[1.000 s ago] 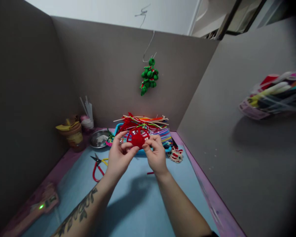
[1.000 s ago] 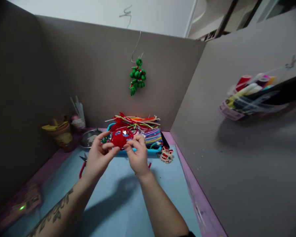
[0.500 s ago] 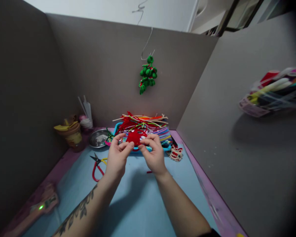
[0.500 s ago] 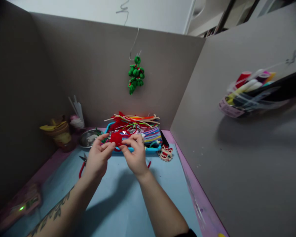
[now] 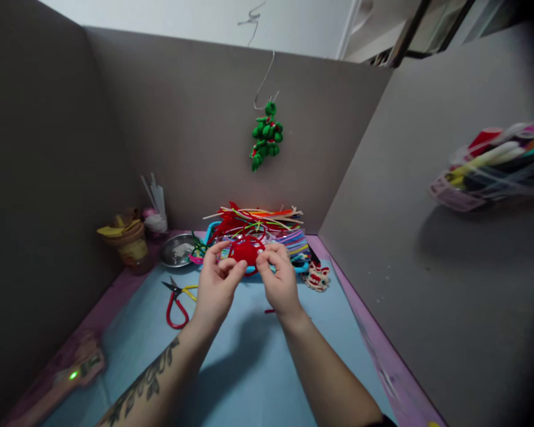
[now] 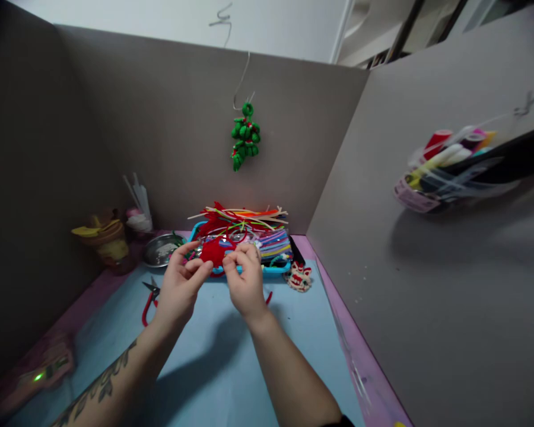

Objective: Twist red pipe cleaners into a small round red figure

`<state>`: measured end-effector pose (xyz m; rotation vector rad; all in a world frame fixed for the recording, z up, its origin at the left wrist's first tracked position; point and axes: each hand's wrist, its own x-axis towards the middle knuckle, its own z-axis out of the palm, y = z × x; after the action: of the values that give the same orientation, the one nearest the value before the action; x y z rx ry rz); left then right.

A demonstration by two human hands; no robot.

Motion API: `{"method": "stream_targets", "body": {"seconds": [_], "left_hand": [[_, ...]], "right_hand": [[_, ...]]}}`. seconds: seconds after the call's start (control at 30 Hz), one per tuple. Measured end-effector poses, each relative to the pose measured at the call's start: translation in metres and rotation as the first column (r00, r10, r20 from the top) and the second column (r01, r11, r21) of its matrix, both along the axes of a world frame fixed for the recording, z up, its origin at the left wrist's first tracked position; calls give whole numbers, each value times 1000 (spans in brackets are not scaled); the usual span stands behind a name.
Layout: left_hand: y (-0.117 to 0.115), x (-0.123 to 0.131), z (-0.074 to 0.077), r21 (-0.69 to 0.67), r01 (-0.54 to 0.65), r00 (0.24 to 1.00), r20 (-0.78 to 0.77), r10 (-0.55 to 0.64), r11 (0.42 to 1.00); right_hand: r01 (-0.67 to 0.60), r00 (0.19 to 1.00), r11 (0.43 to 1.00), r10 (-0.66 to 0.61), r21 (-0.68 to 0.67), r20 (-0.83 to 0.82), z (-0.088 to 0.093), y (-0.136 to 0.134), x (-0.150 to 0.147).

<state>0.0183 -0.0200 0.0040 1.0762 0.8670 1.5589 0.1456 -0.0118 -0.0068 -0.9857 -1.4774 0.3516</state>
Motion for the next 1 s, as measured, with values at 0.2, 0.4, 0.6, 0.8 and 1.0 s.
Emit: {"method": "stream_targets", "body": {"seconds": [0.2, 0.4, 0.6, 0.8, 1.0], "left_hand": [[-2, 0, -1, -5, 20, 1000, 18, -20, 1000], [-3, 3, -2, -12, 31, 998, 49, -30, 999], [-2, 0, 0, 8, 37, 998, 60, -37, 999], [0, -2, -1, 48, 53, 998, 14, -54, 997], [1, -3, -3, 79, 52, 998, -45, -49, 995]], "right_hand": [[132, 991, 990, -131, 43, -18, 2, -5, -4], [328, 904, 876, -400, 355, 153, -6, -7, -8], [296, 910, 871, -381, 392, 161, -6, -10, -8], [216, 963, 944, -249, 248, 107, -1, -9, -4], [162, 984, 976, -171, 145, 54, -1, -9, -4]]}}
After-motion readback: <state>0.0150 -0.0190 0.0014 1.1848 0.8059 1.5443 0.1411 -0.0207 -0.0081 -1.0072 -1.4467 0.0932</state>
